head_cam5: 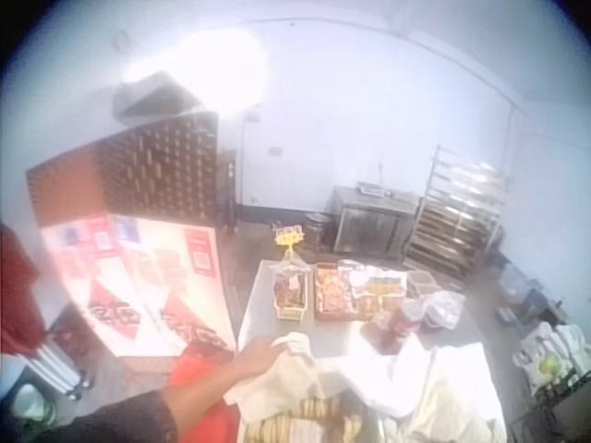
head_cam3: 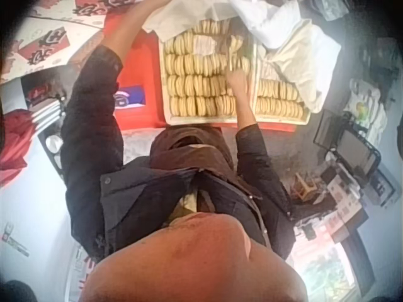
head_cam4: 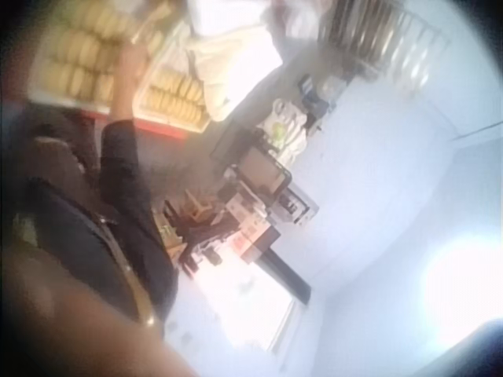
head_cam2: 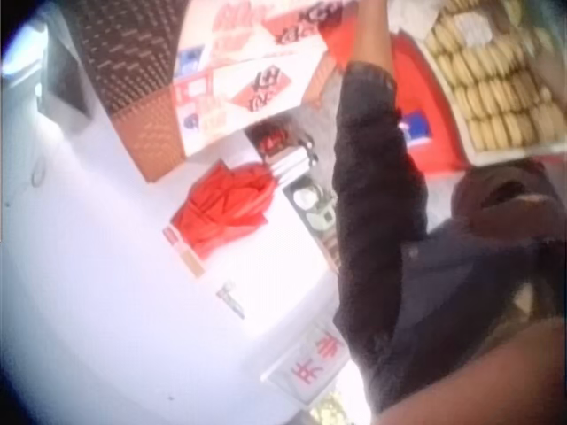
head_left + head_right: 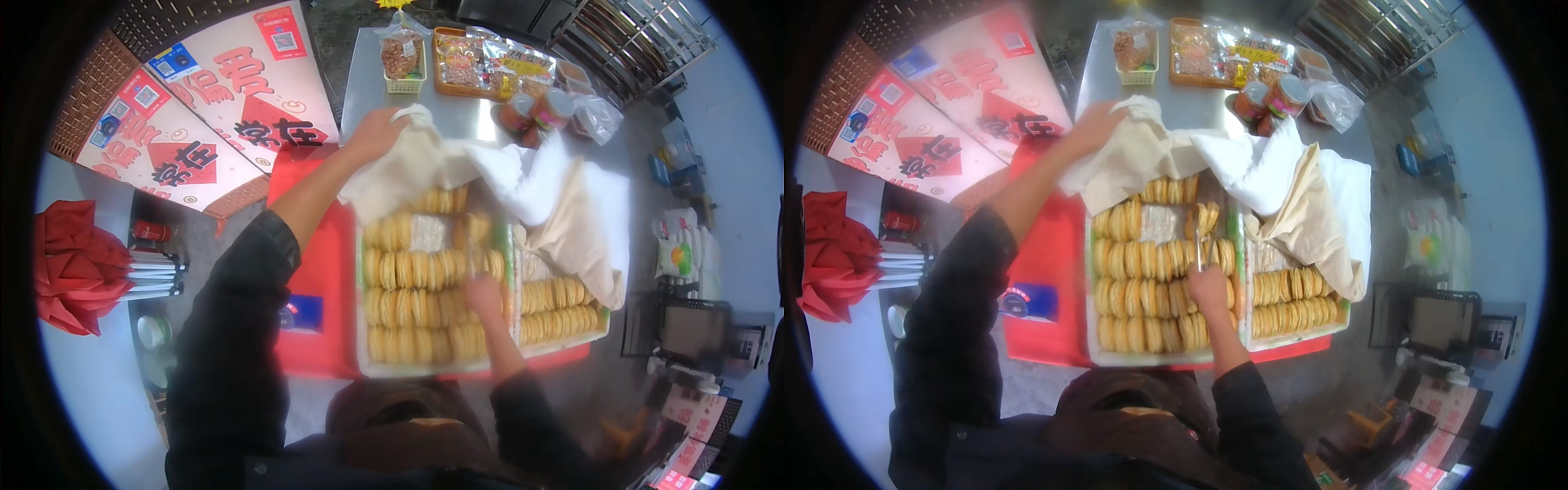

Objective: The person arranges round biscuits in two white trays on a red table, using tongs to adjust their positions. The person then covers the trays with a white cloth and smooths it over the biscuits.

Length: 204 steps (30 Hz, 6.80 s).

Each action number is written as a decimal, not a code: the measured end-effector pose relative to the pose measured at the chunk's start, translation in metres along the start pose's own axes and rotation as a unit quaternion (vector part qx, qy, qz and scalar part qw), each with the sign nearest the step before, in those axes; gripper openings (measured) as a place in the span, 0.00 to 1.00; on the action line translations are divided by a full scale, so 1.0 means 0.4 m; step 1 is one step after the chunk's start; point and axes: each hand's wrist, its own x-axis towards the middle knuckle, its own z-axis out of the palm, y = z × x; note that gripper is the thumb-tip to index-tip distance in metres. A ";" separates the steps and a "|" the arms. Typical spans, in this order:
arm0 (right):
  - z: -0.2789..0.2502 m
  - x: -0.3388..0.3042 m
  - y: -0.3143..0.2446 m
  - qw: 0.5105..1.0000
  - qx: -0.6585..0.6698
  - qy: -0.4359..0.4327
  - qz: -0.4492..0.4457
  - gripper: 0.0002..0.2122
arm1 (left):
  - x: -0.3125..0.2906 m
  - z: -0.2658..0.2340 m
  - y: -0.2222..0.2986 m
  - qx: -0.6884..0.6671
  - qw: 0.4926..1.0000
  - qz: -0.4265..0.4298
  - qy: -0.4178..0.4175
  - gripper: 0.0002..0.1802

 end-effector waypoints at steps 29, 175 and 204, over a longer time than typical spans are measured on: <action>-0.033 0.020 0.072 0.905 0.377 -0.195 0.044 0.18 | 0.000 -0.017 -0.054 -0.028 0.999 0.004 -0.018 0.23; 0.063 0.156 -0.328 0.975 -0.055 -0.121 -0.180 0.18 | 0.040 -0.040 0.048 -0.042 0.999 0.007 -0.005 0.20; -0.280 0.407 -0.116 0.918 0.128 -0.368 -0.071 0.21 | 0.066 -0.007 0.134 -0.009 1.000 -0.005 0.014 0.22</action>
